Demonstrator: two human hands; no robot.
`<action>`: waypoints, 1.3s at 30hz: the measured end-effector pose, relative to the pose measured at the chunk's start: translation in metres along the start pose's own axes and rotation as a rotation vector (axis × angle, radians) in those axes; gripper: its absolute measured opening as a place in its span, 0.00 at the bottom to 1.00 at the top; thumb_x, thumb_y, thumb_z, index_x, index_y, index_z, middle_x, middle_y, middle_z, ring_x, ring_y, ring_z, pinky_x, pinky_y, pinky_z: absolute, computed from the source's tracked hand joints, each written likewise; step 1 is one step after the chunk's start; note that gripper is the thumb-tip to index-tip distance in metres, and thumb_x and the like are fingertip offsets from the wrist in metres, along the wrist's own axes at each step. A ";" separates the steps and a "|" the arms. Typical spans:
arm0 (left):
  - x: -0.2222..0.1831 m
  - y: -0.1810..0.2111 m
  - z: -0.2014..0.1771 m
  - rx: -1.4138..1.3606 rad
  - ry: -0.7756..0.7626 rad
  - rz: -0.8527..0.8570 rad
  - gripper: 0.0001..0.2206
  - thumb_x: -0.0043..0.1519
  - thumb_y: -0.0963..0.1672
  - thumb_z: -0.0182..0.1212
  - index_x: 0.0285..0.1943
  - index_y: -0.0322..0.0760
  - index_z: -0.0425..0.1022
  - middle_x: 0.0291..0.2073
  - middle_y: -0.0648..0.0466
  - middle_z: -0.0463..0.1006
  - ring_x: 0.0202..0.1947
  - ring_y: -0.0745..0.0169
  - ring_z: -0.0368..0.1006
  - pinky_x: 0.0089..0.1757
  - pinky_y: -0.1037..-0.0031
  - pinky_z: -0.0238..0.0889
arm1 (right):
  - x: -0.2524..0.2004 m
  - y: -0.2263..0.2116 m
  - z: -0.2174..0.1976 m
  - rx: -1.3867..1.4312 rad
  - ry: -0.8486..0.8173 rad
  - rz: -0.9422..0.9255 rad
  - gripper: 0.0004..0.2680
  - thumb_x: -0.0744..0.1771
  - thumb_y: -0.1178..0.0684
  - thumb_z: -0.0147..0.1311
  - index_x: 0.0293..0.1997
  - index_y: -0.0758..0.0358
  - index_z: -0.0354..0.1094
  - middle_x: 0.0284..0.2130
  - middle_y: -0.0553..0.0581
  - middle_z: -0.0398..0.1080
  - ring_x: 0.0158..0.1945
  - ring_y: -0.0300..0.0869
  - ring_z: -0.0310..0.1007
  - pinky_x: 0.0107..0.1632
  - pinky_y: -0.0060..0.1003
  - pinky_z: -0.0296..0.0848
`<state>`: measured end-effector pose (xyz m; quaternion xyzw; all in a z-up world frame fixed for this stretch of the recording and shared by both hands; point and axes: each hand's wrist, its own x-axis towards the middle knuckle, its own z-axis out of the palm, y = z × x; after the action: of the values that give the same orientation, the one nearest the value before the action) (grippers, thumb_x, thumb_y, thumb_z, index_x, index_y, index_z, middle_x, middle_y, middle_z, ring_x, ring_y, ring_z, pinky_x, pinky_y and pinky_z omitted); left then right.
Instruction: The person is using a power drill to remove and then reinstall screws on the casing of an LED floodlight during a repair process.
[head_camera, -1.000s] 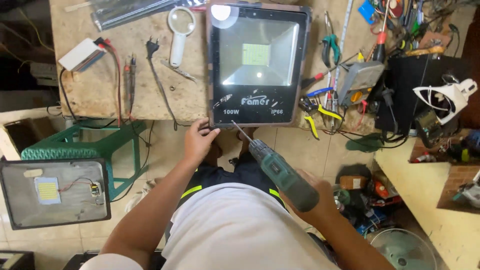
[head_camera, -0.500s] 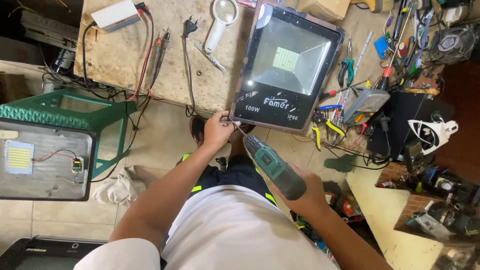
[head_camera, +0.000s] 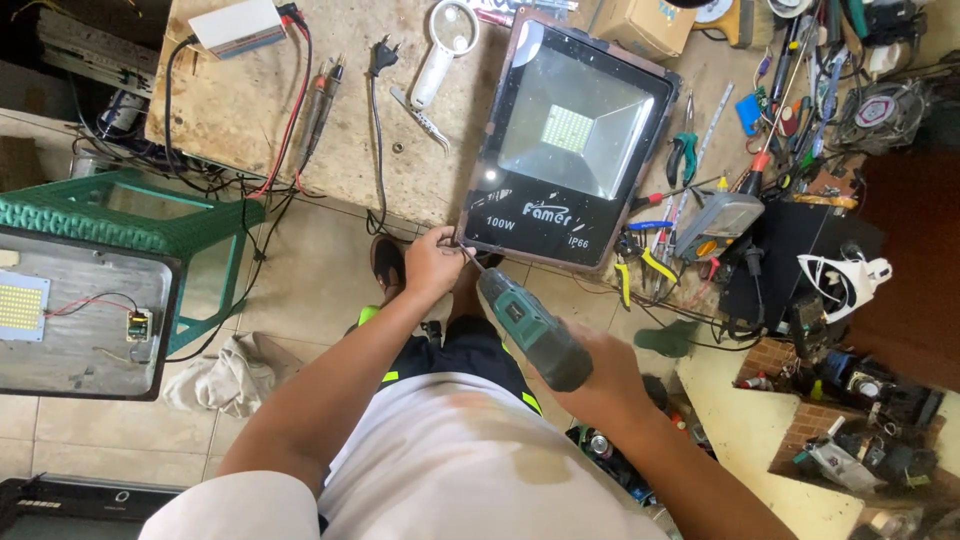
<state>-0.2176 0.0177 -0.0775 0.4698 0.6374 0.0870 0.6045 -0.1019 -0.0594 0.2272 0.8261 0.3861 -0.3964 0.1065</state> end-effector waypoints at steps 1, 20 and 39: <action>0.000 0.001 -0.001 0.029 -0.003 -0.012 0.21 0.46 0.52 0.75 0.50 0.52 0.83 0.33 0.62 0.86 0.39 0.63 0.83 0.46 0.69 0.75 | 0.001 -0.008 -0.006 -0.066 -0.047 0.031 0.15 0.64 0.40 0.56 0.49 0.54 0.74 0.40 0.63 0.79 0.49 0.59 0.79 0.58 0.56 0.75; -0.024 0.012 -0.021 0.054 0.093 0.301 0.21 0.53 0.42 0.70 0.58 0.38 0.79 0.44 0.44 0.84 0.42 0.49 0.82 0.44 0.62 0.77 | -0.002 -0.025 -0.021 -0.160 -0.058 0.031 0.17 0.66 0.40 0.54 0.55 0.57 0.71 0.40 0.65 0.79 0.51 0.59 0.79 0.57 0.55 0.77; 0.016 -0.050 -0.003 0.341 0.239 0.827 0.08 0.60 0.45 0.69 0.47 0.56 0.84 0.46 0.66 0.82 0.47 0.58 0.79 0.45 0.68 0.77 | 0.000 0.000 -0.006 -0.069 0.015 0.040 0.15 0.65 0.41 0.60 0.52 0.57 0.74 0.38 0.63 0.80 0.45 0.57 0.81 0.53 0.53 0.79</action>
<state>-0.2423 0.0030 -0.1220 0.7640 0.4668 0.2684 0.3554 -0.0983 -0.0560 0.2311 0.8324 0.3838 -0.3744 0.1399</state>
